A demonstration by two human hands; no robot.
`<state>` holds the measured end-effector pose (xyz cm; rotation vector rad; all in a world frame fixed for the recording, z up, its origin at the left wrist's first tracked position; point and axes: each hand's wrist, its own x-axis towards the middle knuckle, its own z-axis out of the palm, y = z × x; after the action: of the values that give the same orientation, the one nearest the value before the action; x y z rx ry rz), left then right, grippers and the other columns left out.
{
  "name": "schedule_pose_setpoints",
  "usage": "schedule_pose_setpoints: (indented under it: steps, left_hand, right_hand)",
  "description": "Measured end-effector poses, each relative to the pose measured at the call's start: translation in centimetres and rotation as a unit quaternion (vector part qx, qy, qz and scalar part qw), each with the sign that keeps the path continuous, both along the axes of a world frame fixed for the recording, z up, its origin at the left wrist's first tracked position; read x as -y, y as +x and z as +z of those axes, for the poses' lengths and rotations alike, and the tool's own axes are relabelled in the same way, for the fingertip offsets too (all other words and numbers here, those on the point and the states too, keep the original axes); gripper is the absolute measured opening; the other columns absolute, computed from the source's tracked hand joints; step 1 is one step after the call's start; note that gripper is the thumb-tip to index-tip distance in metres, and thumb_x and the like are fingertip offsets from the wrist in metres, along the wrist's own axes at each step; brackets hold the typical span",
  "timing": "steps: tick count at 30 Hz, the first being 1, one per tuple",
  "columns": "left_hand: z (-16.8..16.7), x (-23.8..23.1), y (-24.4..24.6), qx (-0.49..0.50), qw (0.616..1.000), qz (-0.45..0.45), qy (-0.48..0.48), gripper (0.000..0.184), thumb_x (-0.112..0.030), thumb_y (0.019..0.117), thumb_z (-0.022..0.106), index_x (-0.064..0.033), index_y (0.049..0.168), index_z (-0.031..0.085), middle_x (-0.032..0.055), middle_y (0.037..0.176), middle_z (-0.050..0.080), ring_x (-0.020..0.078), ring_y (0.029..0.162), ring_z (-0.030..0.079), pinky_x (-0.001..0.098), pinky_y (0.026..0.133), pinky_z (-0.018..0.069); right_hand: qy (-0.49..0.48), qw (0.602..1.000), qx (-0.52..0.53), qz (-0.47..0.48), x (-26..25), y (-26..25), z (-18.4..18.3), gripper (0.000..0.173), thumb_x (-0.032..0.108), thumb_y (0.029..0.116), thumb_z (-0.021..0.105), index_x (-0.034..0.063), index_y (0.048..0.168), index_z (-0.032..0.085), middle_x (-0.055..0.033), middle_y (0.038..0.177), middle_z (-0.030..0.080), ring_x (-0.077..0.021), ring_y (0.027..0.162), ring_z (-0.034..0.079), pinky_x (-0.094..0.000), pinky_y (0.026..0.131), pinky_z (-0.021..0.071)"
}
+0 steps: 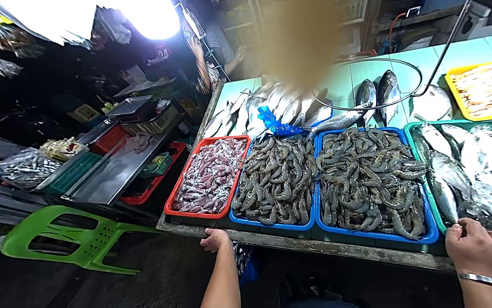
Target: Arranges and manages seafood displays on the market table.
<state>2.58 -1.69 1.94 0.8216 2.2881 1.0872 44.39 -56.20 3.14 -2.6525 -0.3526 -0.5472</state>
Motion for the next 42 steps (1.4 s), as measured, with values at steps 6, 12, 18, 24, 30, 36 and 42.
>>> schedule_pose_setpoints:
  steps: [6, 12, 18, 24, 30, 36, 42]
  left_hand:
    - [-0.11, -0.11, -0.02, -0.003, 1.0, 0.001, -0.001, 0.065, -0.05, 0.1075, 0.039, -0.0018, 0.15, 0.044, 0.0277, 0.143, 0.054, 0.0407, 0.13, 0.056, 0.0522, 0.101, 0.0499]
    - [-0.03, -0.09, -0.02, -0.006, 1.0, 0.002, -0.001, 0.066, -0.051, 0.1075, 0.039, -0.0007, 0.149, 0.044, 0.0285, 0.143, 0.054, 0.0412, 0.13, 0.056, 0.0521, 0.101, 0.0498]
    - [-0.22, -0.08, -0.03, 0.001, 1.0, 0.003, 0.003, 0.064, -0.05, 0.1077, 0.039, -0.0007, 0.149, 0.045, 0.0285, 0.143, 0.054, 0.0415, 0.13, 0.056, 0.0527, 0.101, 0.0497]
    - [-0.79, -0.39, -0.34, 0.004, 1.0, -0.006, 0.006, 0.066, -0.051, 0.1073, 0.039, -0.0005, 0.15, 0.043, 0.0294, 0.145, 0.052, 0.0429, 0.132, 0.054, 0.0549, 0.102, 0.0488]
    - [-0.88, -0.56, -0.27, -0.002, 1.0, 0.001, 0.005, 0.066, -0.052, 0.1072, 0.039, -0.0011, 0.149, 0.045, 0.0284, 0.142, 0.054, 0.0416, 0.13, 0.056, 0.0533, 0.1, 0.0498]
    - [-0.65, -0.39, -0.26, 0.0, 1.0, -0.003, 0.003, 0.065, -0.051, 0.1075, 0.039, -0.0004, 0.149, 0.044, 0.0286, 0.144, 0.053, 0.0417, 0.131, 0.055, 0.0536, 0.101, 0.0498]
    - [-0.66, -0.3, -0.2, 0.002, 1.0, 0.0, 0.004, 0.066, -0.052, 0.1073, 0.038, -0.0014, 0.149, 0.044, 0.0282, 0.144, 0.053, 0.0417, 0.131, 0.055, 0.0538, 0.101, 0.0497]
  right_hand:
    - [-0.001, 1.0, -0.002, -0.003, 0.04, 0.09, -0.14, 0.044, 0.032, 0.1008, 0.037, 0.0045, 0.114, 0.07, -0.0195, 0.111, 0.073, -0.0435, 0.111, 0.063, -0.0629, 0.109, 0.0335]
    - [0.0, 1.0, -0.003, -0.005, 0.05, 0.13, -0.23, 0.045, 0.033, 0.1008, 0.037, 0.0046, 0.114, 0.07, -0.0187, 0.111, 0.073, -0.0432, 0.111, 0.064, -0.0634, 0.108, 0.0337]
    - [-0.004, 1.0, 0.001, -0.001, 0.13, 0.2, -0.28, 0.045, 0.033, 0.1008, 0.037, 0.0043, 0.113, 0.069, -0.0197, 0.11, 0.072, -0.0435, 0.11, 0.063, -0.063, 0.107, 0.0345]
    - [-0.001, 1.0, 0.002, 0.0, 0.1, 0.11, -0.14, 0.046, 0.034, 0.101, 0.037, 0.0039, 0.115, 0.07, -0.021, 0.111, 0.072, -0.0449, 0.11, 0.064, -0.0642, 0.108, 0.0342]
    - [-0.003, 1.0, 0.003, -0.001, 0.08, 0.12, -0.19, 0.045, 0.033, 0.1015, 0.037, 0.0052, 0.115, 0.07, -0.0187, 0.111, 0.073, -0.0431, 0.111, 0.063, -0.063, 0.108, 0.0337]
    - [-0.002, 1.0, -0.002, -0.004, 0.12, 0.23, -0.26, 0.044, 0.033, 0.1013, 0.037, 0.0059, 0.114, 0.069, -0.0185, 0.111, 0.073, -0.0422, 0.111, 0.063, -0.0623, 0.108, 0.0339]
    - [-0.002, 1.0, -0.001, -0.003, 0.08, 0.15, -0.16, 0.045, 0.033, 0.1009, 0.037, 0.0049, 0.113, 0.069, -0.0188, 0.11, 0.073, -0.0426, 0.11, 0.063, -0.0627, 0.108, 0.0336]
